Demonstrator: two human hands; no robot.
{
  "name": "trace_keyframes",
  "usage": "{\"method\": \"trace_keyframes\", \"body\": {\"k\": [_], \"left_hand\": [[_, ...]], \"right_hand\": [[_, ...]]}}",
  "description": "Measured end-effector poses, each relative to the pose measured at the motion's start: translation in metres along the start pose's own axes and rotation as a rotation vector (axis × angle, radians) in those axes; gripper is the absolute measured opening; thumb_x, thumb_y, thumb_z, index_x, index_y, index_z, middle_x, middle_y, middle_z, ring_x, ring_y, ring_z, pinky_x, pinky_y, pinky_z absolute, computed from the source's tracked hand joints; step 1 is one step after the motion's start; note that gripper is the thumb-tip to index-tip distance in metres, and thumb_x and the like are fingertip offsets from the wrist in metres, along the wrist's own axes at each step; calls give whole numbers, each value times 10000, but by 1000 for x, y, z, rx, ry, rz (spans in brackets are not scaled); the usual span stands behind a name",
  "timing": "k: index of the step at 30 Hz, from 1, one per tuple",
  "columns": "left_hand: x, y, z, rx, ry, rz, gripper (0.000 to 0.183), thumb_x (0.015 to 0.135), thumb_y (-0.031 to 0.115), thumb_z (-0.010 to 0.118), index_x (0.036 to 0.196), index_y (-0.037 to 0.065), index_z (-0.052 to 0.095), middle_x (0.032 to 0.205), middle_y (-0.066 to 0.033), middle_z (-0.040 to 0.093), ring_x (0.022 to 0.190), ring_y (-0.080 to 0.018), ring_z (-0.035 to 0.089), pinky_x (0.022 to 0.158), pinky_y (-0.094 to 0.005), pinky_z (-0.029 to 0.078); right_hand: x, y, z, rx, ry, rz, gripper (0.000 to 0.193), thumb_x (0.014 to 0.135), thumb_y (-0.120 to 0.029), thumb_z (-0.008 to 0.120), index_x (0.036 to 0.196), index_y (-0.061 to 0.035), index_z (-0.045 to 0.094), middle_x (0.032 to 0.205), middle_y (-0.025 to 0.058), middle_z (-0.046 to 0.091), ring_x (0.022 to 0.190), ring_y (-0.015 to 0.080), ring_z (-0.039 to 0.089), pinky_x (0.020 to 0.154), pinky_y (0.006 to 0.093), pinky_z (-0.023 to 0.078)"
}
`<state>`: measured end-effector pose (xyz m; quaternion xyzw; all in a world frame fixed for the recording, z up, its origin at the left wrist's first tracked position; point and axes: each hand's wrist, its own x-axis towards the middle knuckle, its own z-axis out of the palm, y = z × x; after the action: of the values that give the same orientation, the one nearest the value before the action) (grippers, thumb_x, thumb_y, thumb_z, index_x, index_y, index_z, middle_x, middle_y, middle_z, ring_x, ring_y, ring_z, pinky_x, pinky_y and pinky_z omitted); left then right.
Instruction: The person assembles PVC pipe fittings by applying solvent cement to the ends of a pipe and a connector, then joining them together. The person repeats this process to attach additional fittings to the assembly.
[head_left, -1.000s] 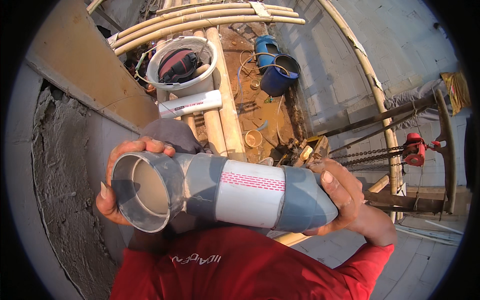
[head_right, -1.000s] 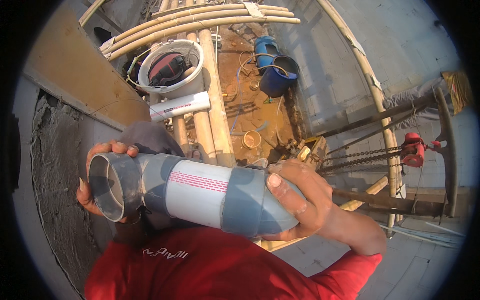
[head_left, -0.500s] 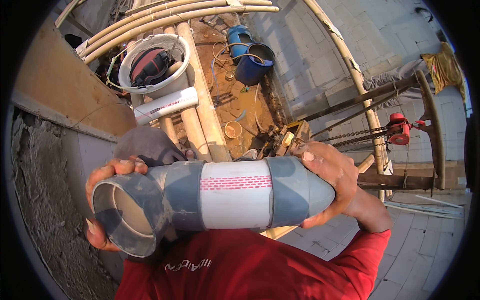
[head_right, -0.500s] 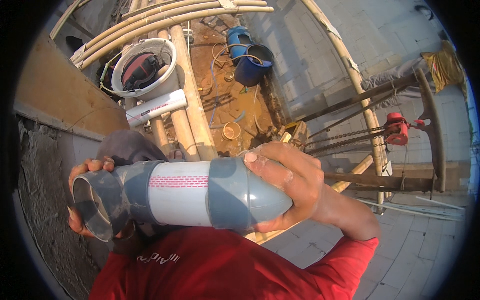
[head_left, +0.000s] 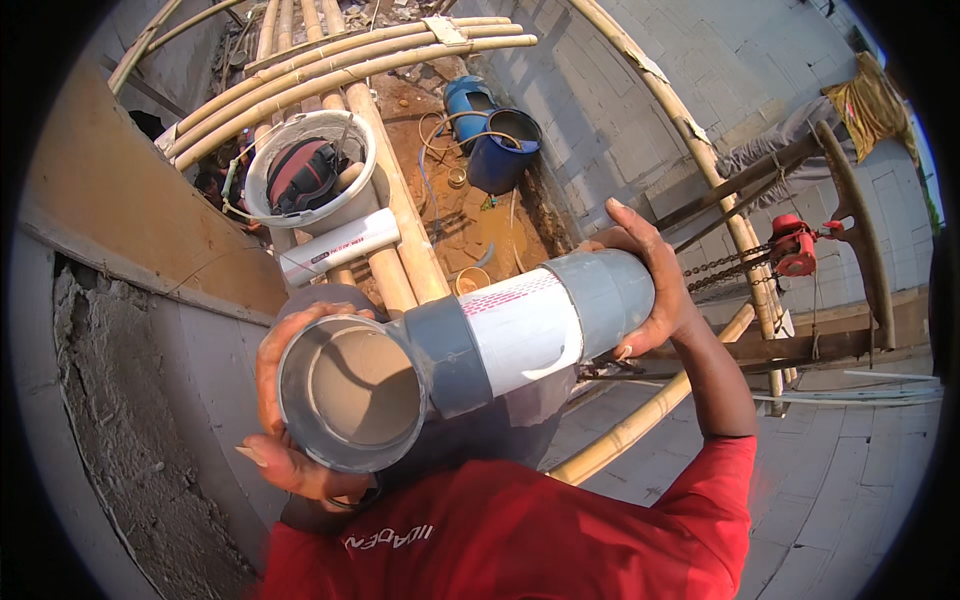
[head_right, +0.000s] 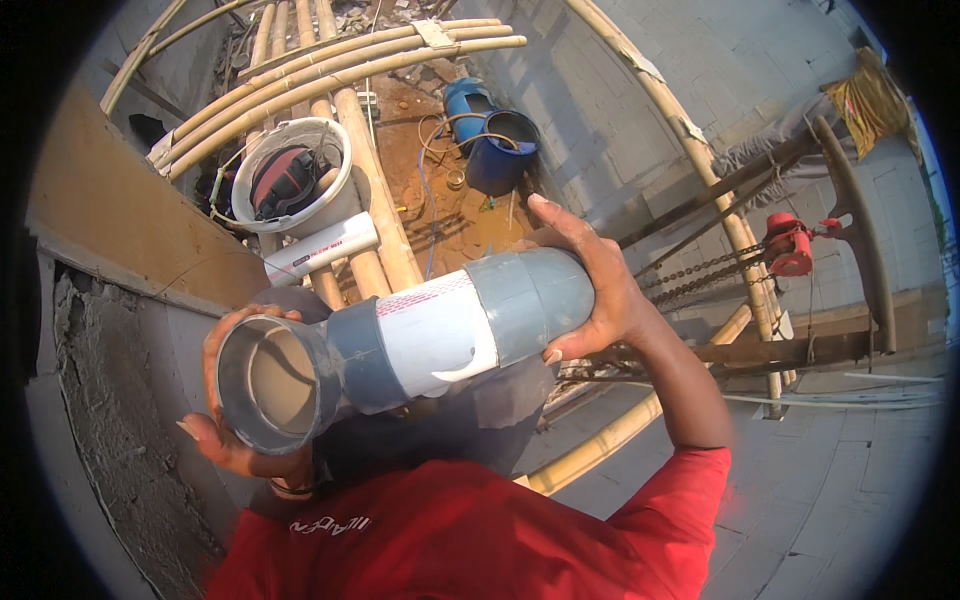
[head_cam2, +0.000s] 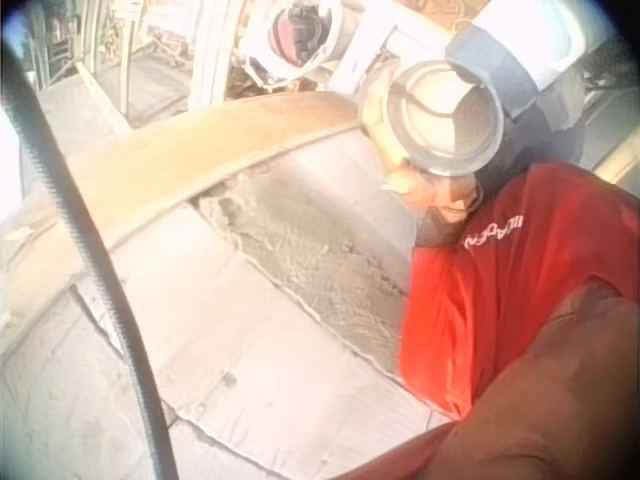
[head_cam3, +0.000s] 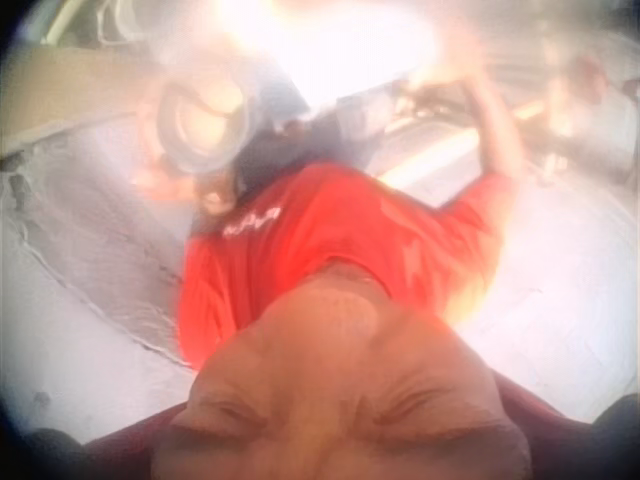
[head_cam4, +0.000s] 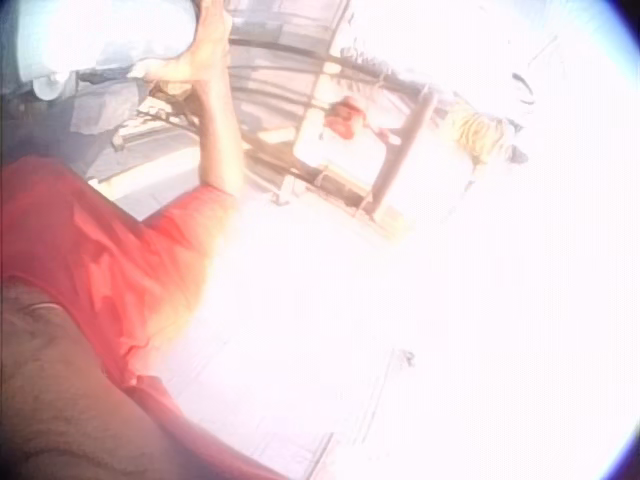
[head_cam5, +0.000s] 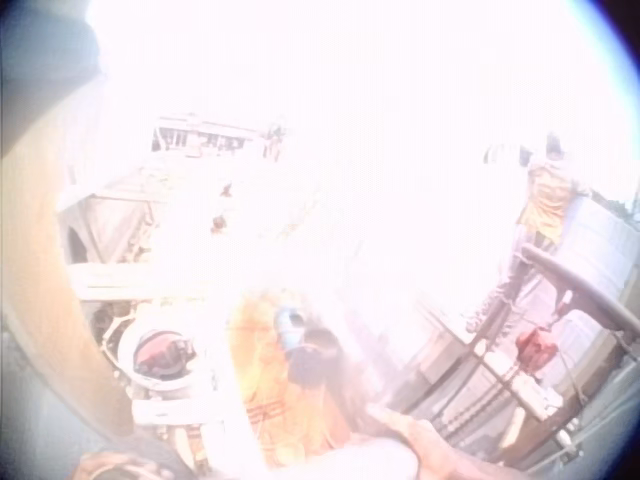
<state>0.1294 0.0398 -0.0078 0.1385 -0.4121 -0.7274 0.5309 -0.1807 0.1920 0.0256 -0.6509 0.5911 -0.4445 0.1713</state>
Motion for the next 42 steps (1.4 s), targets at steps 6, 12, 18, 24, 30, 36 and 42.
{"method": "trace_keyframes", "body": {"k": [6, 12, 18, 24, 30, 36, 42], "left_hand": [[4, 3, 37, 454, -450, 387, 1095, 668, 660, 821, 1357, -92, 422, 1218, -210, 609, 1087, -315, 641, 935, -419, 527], [-24, -17, 79, 840, -344, 754, 1177, 695, 629, 839, 1422, -85, 250, 1307, -213, 465, 1071, -341, 623, 886, -386, 561], [-10, -36, 75, 962, -449, 1045, 1081, 788, 590, 787, 1445, -54, 220, 1378, -237, 315, 1182, -388, 542, 847, -378, 577], [10, -13, 91, 661, -611, 575, 947, 857, 558, 727, 1450, -42, 296, 1467, -284, 296, 1348, -473, 405, 1034, -524, 438], [96, -3, 128, 813, -902, 472, 774, 980, 550, 534, 1418, -67, 375, 1436, -327, 405, 1352, -516, 396, 1121, -550, 315], [122, -3, 143, 951, -1022, 455, 732, 1022, 574, 401, 1437, -29, 414, 1461, -259, 444, 1421, -455, 347, 1140, -557, 283], [116, 5, 145, 964, -1112, 296, 957, 963, 749, 163, 1511, -3, 386, 1555, -204, 394, 1507, -376, 236, 1216, -446, 186]], "right_hand": [[34, 40, 1, 348, 264, 80, 1447, 492, -819, 805, 1568, -50, 221, 1108, 195, 668, 1047, 308, 684, 929, 432, 541], [47, 75, 19, 541, 221, 102, 1386, 555, -965, 607, 1527, -19, 321, 1069, 194, 685, 980, 260, 703, 844, 357, 561], [57, 97, 30, 659, 192, 57, 1248, 684, -887, 609, 1526, -14, 313, 1050, 199, 695, 960, 246, 705, 843, 338, 552], [61, 117, 45, 789, 96, 139, 1044, 858, -843, 397, 1539, -59, 293, 1046, 199, 692, 965, 252, 699, 865, 357, 549], [60, 159, 73, 1112, 251, 327, 828, 969, -722, 310, 1458, -69, 455, 1277, 158, 617, 1144, 219, 634, 960, 370, 541], [58, 146, 66, 1244, 422, 420, 813, 978, -706, 313, 1456, -64, 454, 1270, 162, 623, 1128, 225, 642, 953, 375, 544], [51, 130, 65, 1299, 458, 460, 797, 987, -689, 317, 1454, -59, 453, 1262, 165, 630, 1111, 230, 650, 946, 379, 548]]}}
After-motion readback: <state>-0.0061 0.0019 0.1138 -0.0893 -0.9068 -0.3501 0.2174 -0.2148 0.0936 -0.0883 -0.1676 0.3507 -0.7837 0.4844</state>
